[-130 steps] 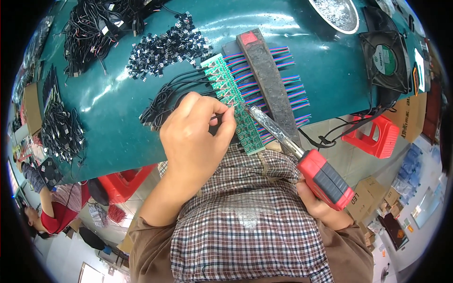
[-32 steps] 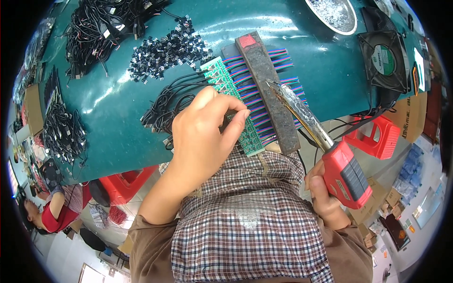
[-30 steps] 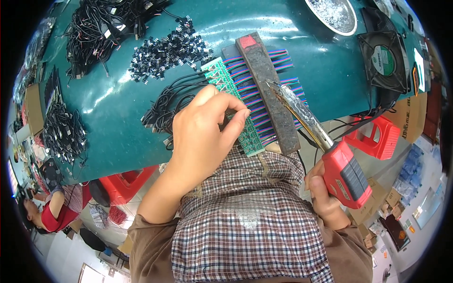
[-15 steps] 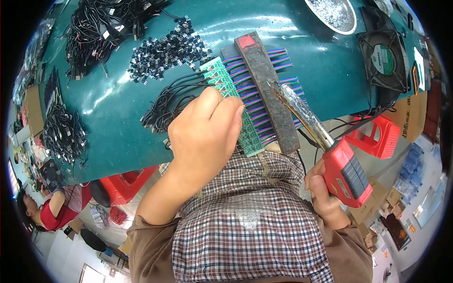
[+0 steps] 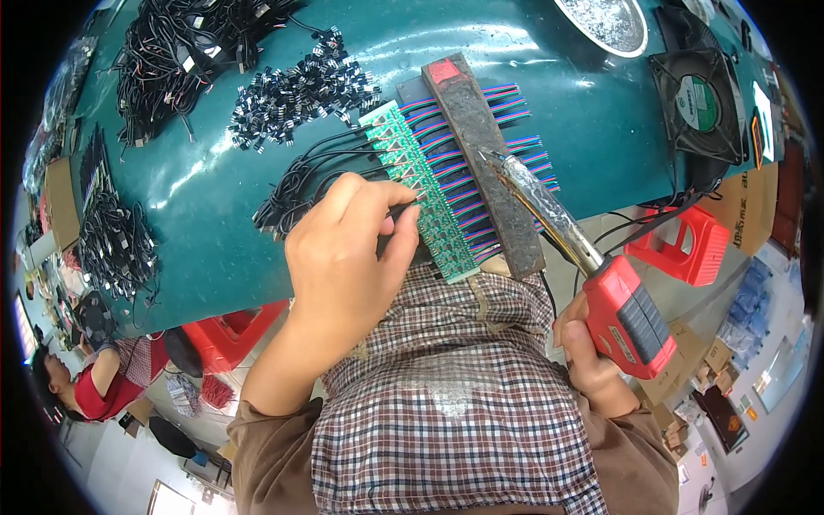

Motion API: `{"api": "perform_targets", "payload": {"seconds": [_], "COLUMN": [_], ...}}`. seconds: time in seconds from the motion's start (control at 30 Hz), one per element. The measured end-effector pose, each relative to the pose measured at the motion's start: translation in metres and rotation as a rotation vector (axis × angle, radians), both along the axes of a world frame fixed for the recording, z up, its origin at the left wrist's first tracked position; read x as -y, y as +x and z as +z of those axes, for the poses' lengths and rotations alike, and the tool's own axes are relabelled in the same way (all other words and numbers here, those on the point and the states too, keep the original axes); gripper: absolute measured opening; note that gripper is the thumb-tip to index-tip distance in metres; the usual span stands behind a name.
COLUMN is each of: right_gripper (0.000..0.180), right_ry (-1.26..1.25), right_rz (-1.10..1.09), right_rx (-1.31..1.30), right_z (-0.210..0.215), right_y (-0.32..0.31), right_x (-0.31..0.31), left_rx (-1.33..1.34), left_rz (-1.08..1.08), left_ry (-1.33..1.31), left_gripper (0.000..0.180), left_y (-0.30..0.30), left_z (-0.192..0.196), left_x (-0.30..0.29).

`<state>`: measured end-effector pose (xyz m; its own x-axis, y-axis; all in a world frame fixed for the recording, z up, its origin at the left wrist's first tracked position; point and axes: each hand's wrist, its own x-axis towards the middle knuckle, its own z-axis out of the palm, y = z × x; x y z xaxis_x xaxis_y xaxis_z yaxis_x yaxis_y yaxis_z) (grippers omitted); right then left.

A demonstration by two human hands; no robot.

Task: The person solders wires onto a light-emitting diode (LED) circuit board using a soldering gun and tin solder.

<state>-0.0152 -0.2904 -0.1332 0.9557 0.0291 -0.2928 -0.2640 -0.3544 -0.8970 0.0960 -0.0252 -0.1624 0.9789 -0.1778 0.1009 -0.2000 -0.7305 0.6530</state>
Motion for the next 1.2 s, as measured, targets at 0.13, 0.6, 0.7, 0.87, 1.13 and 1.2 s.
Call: {"api": "perform_targets", "payload": {"seconds": [0.13,0.6,0.7,0.87,1.13,1.2], "right_gripper": [0.027,0.025,0.012,0.014,0.016,0.018], "right_ry": [-0.002,-0.102,-0.064,-0.057,-0.049,-0.033], "right_rz": [0.039,0.12,0.145,0.192,0.072,0.058], "right_rx": [-0.094,-0.019,-0.013,0.007,0.017,-0.022], "right_z": [0.003,0.005,0.008,0.009,0.005,0.007], "right_y": [-0.006,-0.006,0.0,0.002,-0.003,-0.002], "right_x": [0.011,0.012,0.009,0.008,0.004,0.004], "left_rx": [0.065,0.14,0.139,0.113,0.15,0.176], "left_rz": [-0.003,-0.241,-0.309,-0.339,-0.364,-0.386], "left_ry": [-0.019,0.066,0.14,0.092,0.064,0.093], "left_gripper": [0.017,0.02,0.019,0.019,0.019,0.018], "left_y": [0.001,0.023,0.027,0.03,0.036,0.037], "left_z": [-0.003,0.002,0.005,0.006,0.002,0.002], "left_x": [-0.002,-0.013,-0.016,-0.015,-0.018,-0.02]}}
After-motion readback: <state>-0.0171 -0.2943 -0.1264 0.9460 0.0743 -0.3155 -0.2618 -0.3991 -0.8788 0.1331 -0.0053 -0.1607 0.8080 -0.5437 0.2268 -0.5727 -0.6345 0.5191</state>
